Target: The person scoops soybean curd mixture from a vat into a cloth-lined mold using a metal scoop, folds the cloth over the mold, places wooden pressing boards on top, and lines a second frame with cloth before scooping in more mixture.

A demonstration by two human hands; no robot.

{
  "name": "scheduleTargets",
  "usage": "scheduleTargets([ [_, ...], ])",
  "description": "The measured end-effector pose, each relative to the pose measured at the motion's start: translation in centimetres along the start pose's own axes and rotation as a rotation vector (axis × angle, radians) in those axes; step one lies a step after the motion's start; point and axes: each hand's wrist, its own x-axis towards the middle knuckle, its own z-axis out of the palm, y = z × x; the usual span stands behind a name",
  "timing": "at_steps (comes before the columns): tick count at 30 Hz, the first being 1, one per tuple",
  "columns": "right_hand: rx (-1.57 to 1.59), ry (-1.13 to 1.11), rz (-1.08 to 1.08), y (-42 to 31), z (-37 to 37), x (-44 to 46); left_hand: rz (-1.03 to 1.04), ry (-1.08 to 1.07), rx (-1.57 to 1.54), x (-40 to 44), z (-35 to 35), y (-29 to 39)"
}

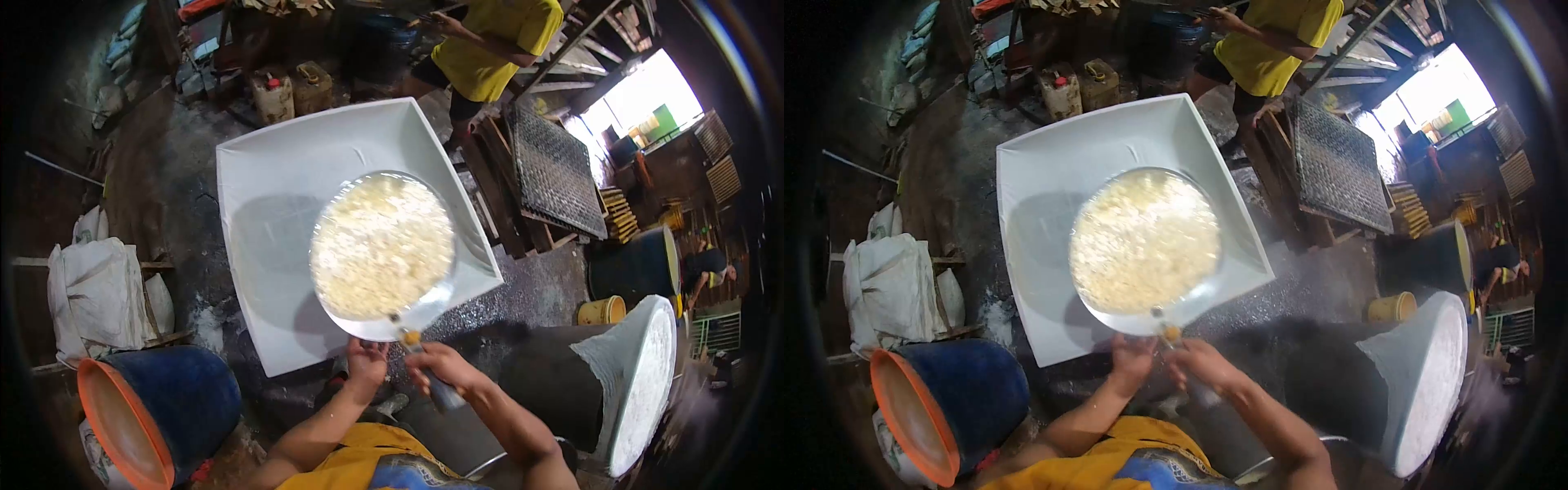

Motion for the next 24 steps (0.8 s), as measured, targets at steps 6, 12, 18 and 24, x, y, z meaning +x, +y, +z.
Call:
scheduleTargets([
  [6, 0.034, 0.097, 0.117, -8.0, 0.9, 11.6, 0.017, 0.131, 0.136, -1.1, 1.8, 0.6],
  [12, -0.579, 0.994, -0.650, -7.3, -8.4, 17.3, 0.050, 0.186, 0.159, -1.3, 1.6, 0.6],
  [18, -0.131, 1.327, -1.312, -5.7, -9.7, -4.3, 0.162, 0.168, 0.340, -2.5, 1.5, 1.5],
  [24, 0.481, 1.435, -1.302, 19.1, -11.7, -25.0, -0.019, 0.077, 0.892, -3.9, 0.3, -6.1],
])
